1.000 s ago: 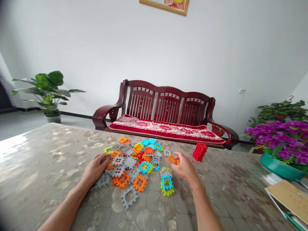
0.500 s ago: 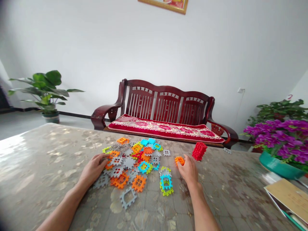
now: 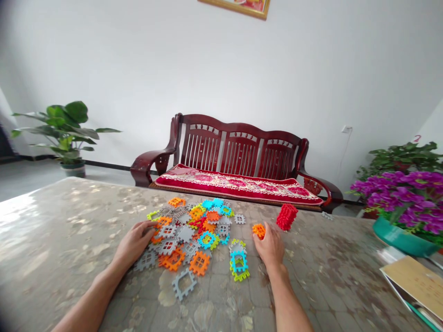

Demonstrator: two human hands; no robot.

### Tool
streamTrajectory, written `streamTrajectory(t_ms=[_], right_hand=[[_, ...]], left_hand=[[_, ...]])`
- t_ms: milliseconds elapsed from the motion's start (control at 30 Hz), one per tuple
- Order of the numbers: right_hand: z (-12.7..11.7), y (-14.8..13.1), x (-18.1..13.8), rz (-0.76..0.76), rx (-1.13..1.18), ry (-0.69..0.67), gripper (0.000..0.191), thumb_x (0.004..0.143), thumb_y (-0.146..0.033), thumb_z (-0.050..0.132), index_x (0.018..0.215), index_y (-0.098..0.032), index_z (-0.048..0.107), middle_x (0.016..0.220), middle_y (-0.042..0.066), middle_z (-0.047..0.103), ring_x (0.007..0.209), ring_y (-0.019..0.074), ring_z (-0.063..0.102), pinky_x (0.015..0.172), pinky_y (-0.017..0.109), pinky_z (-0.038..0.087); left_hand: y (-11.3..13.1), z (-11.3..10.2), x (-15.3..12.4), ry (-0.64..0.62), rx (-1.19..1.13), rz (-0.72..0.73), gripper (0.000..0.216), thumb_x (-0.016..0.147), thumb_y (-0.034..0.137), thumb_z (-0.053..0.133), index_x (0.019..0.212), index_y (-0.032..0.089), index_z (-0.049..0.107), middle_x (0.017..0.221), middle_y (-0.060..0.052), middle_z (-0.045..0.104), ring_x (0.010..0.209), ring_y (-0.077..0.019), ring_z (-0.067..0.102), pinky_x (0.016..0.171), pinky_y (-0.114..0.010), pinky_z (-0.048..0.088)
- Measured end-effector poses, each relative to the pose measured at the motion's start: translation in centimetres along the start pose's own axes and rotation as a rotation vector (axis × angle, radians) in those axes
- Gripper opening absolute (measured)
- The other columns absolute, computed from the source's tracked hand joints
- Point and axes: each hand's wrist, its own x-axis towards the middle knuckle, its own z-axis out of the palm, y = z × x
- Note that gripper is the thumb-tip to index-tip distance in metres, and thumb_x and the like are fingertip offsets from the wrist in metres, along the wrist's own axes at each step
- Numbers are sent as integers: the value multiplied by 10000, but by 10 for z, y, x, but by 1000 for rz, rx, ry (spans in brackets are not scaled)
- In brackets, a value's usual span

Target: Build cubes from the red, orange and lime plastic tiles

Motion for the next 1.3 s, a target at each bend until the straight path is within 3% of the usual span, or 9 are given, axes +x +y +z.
streamTrajectory(t_ms=[433, 667, 767, 900, 1000, 1067, 1300], right_hand=[[3, 5, -6, 18, -24, 25, 625, 826, -475, 553, 1357, -148, 508, 1227, 185, 645, 1094, 341, 612, 904, 439, 471], [4, 3, -6, 18, -47, 3, 620, 865, -450, 513, 1366, -85, 486, 1219, 221, 636, 1104, 350, 592, 901, 450, 455], [1, 2, -7, -1, -27, 67, 623, 861, -459, 527, 1353, -78, 500, 1232, 227, 626, 1136, 360, 559, 924, 463, 436], [-8, -17, -12, -215, 161, 129, 391, 865, -385, 537, 1182, -176, 630, 1123, 128, 686, 1074, 289, 575, 951, 422, 420], [-20, -46, -25, -464, 377, -3, 186, 860, -334, 572, 953, -228, 693, 957, 58, 715, 953, 226, 609, 895, 354, 445], [-29, -67, -38, -571, 457, -107, 128, 827, -309, 626, 911, -244, 698, 910, 38, 717, 915, 215, 614, 852, 342, 458], [-42, -110, -73, -893, 484, -356, 560, 709, -276, 736, 1256, -285, 612, 1230, 19, 676, 1112, 222, 557, 1001, 378, 414]], left_hand=[[3, -2, -1, 22, 0, 4, 387, 822, 367, 449, 1043, 223, 732, 1181, -82, 673, 1074, -230, 643, 995, -334, 464], [5, -2, -1, 2, 16, -1, 392, 833, 355, 433, 1061, 219, 721, 1190, -95, 663, 1119, -228, 619, 1021, -344, 440], [6, -2, -2, -4, 10, -3, 387, 835, 356, 436, 1061, 219, 718, 1193, -98, 659, 1116, -229, 615, 1024, -355, 436], [5, -1, -3, 5, 8, 8, 383, 838, 352, 438, 1067, 224, 716, 1204, -93, 655, 1107, -224, 615, 1014, -348, 440], [3, -1, -2, 17, 5, 20, 376, 837, 355, 446, 1060, 224, 719, 1195, -85, 662, 1099, -221, 620, 1009, -335, 445], [2, 0, -2, 31, 1, 23, 367, 834, 357, 456, 1049, 230, 724, 1181, -73, 670, 1091, -218, 626, 1001, -326, 452], [4, -1, -2, 34, 6, 16, 363, 824, 336, 466, 1048, 228, 730, 1182, -70, 672, 1083, -217, 635, 992, -319, 462]])
